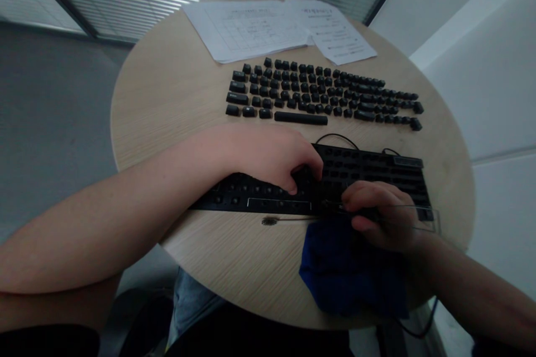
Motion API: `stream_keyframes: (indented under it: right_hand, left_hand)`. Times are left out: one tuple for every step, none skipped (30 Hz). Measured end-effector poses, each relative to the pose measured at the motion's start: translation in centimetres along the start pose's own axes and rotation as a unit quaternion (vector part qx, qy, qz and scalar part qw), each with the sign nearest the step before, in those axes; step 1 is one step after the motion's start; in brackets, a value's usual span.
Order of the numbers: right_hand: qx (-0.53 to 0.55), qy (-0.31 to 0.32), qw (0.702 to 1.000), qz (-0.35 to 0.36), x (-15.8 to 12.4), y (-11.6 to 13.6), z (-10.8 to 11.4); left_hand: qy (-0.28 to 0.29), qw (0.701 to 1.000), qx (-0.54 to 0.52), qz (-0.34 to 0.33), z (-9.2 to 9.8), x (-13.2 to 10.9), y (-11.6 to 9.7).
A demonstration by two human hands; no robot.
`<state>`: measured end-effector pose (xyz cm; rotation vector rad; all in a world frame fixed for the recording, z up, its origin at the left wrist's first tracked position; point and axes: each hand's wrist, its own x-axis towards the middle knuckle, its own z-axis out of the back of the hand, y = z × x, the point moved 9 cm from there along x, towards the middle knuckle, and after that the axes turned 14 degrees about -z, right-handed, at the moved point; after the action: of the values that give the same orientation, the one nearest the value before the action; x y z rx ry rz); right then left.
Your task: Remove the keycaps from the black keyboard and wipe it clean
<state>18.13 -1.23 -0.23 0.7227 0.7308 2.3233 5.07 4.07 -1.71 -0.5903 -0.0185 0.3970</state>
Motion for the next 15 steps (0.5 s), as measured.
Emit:
stream_keyframes:
  right_hand:
    - [0.023,-0.016,1.0,-0.011,-0.1,-0.3,0.3]
    - [0.055,-0.043,0.997,-0.025,-0.3,-0.6,0.9]
    - [0.089,-0.072,0.993,-0.039,-0.4,-1.0,1.4]
    - [0.119,-0.098,0.987,-0.051,-0.6,-1.4,1.9]
    - [0.138,-0.112,0.982,-0.06,-0.8,-1.7,2.2]
    - [0.144,-0.113,0.981,-0.065,-0.8,-1.9,2.2]
    - [0.141,-0.106,0.982,-0.065,-0.8,-2.0,2.1]
    - [0.135,-0.096,0.984,-0.067,-0.8,-2.0,2.0]
    - [0.131,-0.096,0.984,-0.068,-0.7,-2.1,2.0]
    - [0.128,-0.102,0.984,-0.069,-0.6,-2.1,2.3]
    - [0.125,-0.111,0.984,-0.067,-0.6,-2.1,2.5]
    - [0.122,-0.119,0.983,-0.064,-0.6,-2.0,2.8]
    - [0.119,-0.124,0.983,-0.063,-0.5,-2.0,3.1]
    - [0.119,-0.126,0.983,-0.059,-0.5,-1.8,3.2]
    - [0.122,-0.127,0.983,-0.055,-0.4,-1.7,3.4]
  left_hand:
    - [0.002,1.0,-0.002,0.001,0.0,-0.1,-0.1]
    - [-0.001,1.0,-0.003,-0.001,0.0,-0.1,-0.3]
    - [-0.007,1.0,-0.003,-0.006,0.2,-0.2,-0.5]
    - [-0.015,1.0,-0.001,-0.012,0.3,-0.2,-0.7]
    - [-0.02,1.0,0.001,-0.016,0.4,-0.2,-0.8]
    - [-0.02,1.0,0.002,-0.016,0.4,-0.2,-0.8]
    - [-0.016,1.0,0.002,-0.013,0.3,-0.2,-0.7]
    - [-0.008,1.0,0.001,-0.008,0.2,-0.2,-0.5]
    - [0.001,1.0,-0.001,-0.002,0.0,-0.1,-0.2]
    - [0.008,1.0,-0.003,0.004,0.0,-0.1,0.0]
    - [0.009,1.0,-0.006,0.006,0.0,0.0,0.2]
    - [0.003,1.0,-0.012,0.007,0.2,0.0,0.3]
    - [-0.008,1.0,-0.021,0.008,0.4,0.0,0.3]
    - [-0.022,0.999,-0.032,0.008,0.8,0.0,0.3]
    - [-0.039,0.998,-0.047,0.006,1.1,0.0,0.2]
